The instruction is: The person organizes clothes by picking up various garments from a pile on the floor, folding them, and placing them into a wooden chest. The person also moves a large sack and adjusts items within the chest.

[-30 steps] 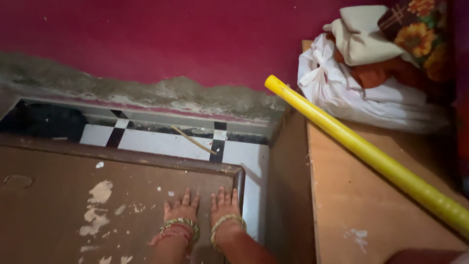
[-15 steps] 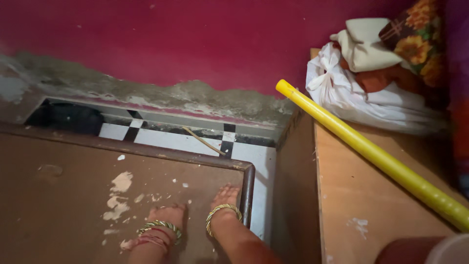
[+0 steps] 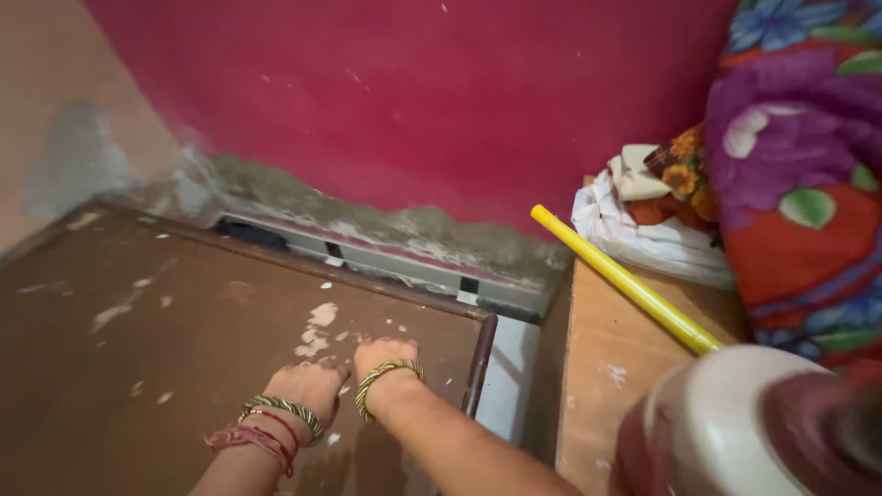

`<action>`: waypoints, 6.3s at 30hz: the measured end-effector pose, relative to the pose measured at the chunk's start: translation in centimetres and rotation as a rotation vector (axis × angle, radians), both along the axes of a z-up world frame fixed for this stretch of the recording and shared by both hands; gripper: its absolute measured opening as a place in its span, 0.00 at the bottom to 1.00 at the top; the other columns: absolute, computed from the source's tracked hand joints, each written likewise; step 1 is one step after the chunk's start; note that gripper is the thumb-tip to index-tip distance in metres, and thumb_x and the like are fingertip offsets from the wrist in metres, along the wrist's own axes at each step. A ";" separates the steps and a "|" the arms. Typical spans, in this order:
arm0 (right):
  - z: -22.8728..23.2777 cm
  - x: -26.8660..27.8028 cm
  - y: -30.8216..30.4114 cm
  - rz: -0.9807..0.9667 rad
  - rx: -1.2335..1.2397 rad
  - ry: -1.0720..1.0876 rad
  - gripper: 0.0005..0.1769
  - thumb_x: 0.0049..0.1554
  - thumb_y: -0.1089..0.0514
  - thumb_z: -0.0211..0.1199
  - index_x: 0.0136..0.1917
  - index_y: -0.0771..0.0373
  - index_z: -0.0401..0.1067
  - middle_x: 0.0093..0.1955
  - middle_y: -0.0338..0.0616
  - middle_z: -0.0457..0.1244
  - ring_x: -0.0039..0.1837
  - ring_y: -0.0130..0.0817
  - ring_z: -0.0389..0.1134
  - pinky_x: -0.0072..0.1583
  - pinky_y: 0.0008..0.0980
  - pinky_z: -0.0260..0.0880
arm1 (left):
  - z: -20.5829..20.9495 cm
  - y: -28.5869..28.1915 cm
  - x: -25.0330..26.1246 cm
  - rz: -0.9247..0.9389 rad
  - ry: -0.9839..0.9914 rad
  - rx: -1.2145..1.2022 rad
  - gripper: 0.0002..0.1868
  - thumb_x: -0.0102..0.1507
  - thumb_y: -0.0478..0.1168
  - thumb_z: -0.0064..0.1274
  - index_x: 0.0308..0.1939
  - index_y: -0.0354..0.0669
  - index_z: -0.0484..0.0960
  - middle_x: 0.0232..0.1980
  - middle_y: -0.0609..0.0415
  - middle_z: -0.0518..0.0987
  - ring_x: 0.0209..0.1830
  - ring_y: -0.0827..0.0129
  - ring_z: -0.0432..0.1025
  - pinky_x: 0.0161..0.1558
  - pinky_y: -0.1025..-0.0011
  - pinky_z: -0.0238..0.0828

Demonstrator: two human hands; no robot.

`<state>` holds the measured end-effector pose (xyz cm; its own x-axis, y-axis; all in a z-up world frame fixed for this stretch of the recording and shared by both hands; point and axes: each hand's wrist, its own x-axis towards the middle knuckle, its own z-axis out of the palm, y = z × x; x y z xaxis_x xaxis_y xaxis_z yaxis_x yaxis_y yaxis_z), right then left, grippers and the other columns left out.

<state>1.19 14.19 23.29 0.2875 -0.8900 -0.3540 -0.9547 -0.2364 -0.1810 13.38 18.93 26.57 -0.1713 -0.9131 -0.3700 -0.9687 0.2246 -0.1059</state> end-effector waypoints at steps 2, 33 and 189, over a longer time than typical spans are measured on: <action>4.4 -0.2 4.6 0.079 -0.007 -0.024 0.23 0.58 0.53 0.65 0.66 0.60 0.73 0.69 0.54 0.65 0.71 0.49 0.65 0.69 0.50 0.63 | 3.3 4.2 0.3 -0.003 -0.014 -0.034 0.15 0.62 0.40 0.52 0.54 0.53 0.78 0.56 0.51 0.80 0.58 0.56 0.76 0.59 0.57 0.72; 39.0 -1.1 47.6 0.925 -0.277 0.030 0.22 0.54 0.53 0.69 0.58 0.66 0.76 0.58 0.60 0.69 0.62 0.51 0.72 0.59 0.45 0.74 | 34.1 55.4 -1.8 0.429 -0.231 -0.259 0.18 0.65 0.59 0.51 0.39 0.50 0.82 0.43 0.52 0.82 0.48 0.55 0.77 0.50 0.57 0.76; -12.5 98.4 115.6 -0.409 0.319 -0.020 0.20 0.57 0.50 0.66 0.62 0.54 0.77 0.65 0.54 0.67 0.68 0.50 0.68 0.67 0.47 0.68 | -13.5 106.8 98.8 -0.560 0.051 0.268 0.17 0.65 0.44 0.52 0.57 0.53 0.80 0.58 0.49 0.79 0.62 0.56 0.73 0.62 0.56 0.70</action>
<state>99.60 129.78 10.82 -0.0519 -0.7798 -0.6239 -0.9531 0.2251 -0.2022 112.21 125.71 13.04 -0.6211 -0.5557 -0.5527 -0.6984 0.7125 0.0685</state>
